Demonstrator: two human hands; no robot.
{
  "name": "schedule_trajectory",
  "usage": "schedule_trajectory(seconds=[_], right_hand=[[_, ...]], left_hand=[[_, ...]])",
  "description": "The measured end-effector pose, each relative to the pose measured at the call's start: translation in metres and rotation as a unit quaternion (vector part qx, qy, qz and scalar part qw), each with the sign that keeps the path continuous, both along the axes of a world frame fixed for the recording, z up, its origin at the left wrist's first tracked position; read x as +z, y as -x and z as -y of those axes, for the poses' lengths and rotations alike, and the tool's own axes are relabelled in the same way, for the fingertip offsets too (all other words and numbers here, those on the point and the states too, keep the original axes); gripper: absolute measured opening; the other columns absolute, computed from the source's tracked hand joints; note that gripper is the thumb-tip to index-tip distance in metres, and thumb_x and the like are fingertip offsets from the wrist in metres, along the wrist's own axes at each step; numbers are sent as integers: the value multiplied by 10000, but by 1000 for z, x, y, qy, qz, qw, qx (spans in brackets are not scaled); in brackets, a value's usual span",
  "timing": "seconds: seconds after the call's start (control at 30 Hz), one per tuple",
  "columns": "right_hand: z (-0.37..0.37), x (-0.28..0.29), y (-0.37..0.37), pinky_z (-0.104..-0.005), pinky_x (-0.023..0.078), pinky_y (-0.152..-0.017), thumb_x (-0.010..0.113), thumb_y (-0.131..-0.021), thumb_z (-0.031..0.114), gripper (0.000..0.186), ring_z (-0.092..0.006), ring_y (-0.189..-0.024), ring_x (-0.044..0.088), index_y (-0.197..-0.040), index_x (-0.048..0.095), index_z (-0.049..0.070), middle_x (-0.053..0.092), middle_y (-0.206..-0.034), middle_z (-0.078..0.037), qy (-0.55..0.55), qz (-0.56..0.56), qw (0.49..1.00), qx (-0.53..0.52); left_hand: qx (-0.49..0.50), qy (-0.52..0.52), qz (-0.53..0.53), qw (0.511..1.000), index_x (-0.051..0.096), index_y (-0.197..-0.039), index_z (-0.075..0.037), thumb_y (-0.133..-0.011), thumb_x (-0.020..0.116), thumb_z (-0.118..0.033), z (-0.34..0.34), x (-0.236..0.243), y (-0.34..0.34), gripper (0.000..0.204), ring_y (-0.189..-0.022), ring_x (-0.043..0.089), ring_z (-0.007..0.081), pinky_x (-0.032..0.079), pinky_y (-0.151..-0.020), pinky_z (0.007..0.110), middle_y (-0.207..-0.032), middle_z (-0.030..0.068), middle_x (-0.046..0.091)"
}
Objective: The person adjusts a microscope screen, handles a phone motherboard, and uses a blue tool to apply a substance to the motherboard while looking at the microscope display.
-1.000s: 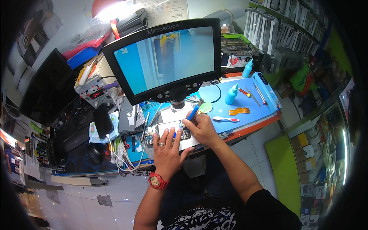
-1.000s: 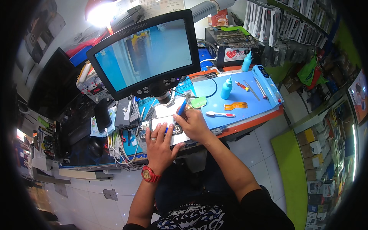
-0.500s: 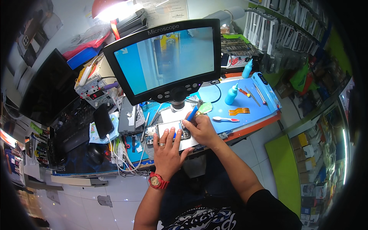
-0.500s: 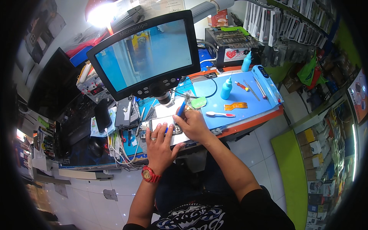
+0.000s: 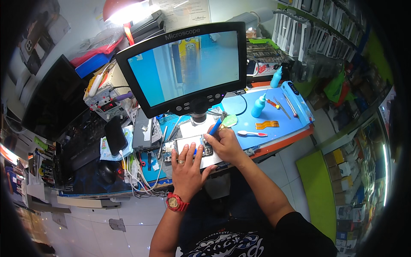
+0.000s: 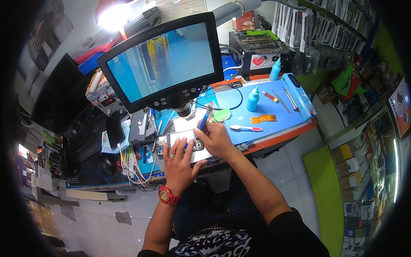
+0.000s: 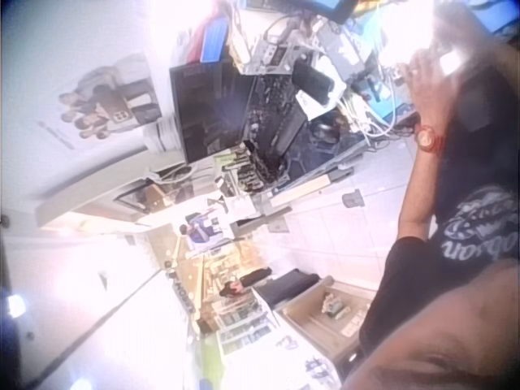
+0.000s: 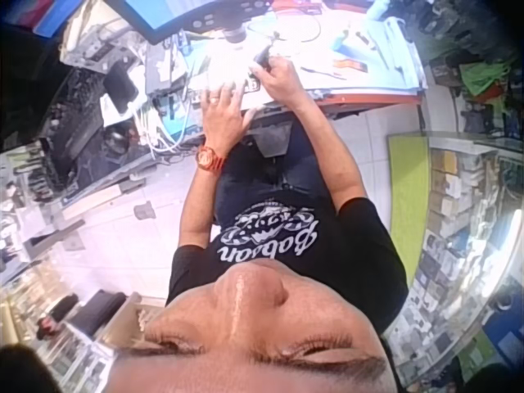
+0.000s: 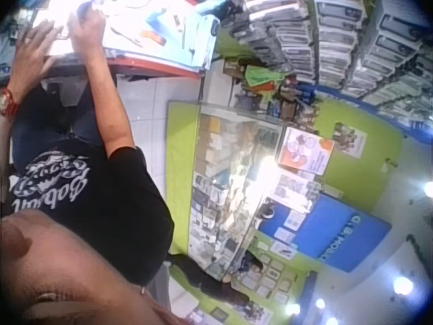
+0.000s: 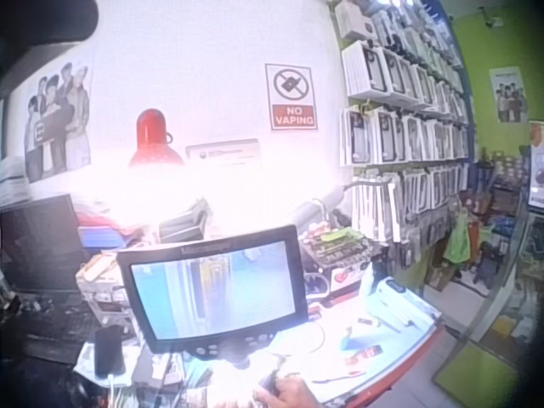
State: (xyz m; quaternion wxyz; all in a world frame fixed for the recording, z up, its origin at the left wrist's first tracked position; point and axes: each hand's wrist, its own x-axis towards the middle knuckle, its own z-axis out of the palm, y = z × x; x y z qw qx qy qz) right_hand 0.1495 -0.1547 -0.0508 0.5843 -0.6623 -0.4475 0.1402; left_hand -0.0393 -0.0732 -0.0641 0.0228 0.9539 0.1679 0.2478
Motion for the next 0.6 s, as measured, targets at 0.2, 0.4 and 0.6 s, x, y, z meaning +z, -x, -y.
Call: schedule_trajectory(seconds=[0.2, 0.4, 0.6], right_hand=[[-2, -4, 2, -302, 507, -633, 741, -1037, 159, 197, -93, -682, 617, -1011, 681, -27, 707, -778, -61, -69, -15, 997, -32], [-2, -1, 2, -370, 524, -632, 750, -1018, 172, 229, -234, -660, 684, -1035, 673, -42, 715, -807, -152, -32, -9, 999, -20], [1, 1, 4, -381, 524, -628, 747, -1018, 169, 219, -247, -667, 693, -1013, 683, -41, 714, -799, -174, -60, -32, 998, -18]], left_hand=[[-1, -1, -1, 1000, 652, -1476, -92, -944, 759, -584, 0, 0, 0, 733, -1466, 494, 331, 222, -1293, 614, -1519, 135, 590], [-1, 0, -2, 1000, 650, -1479, -92, -951, 749, -590, 0, 0, 0, 733, -1468, 493, 331, 220, -1295, 614, -1518, 136, 590], [-1, -1, -2, 1000, 650, -1480, -91, -953, 746, -591, 0, 0, 0, 732, -1464, 496, 334, 221, -1294, 614, -1516, 136, 591]])
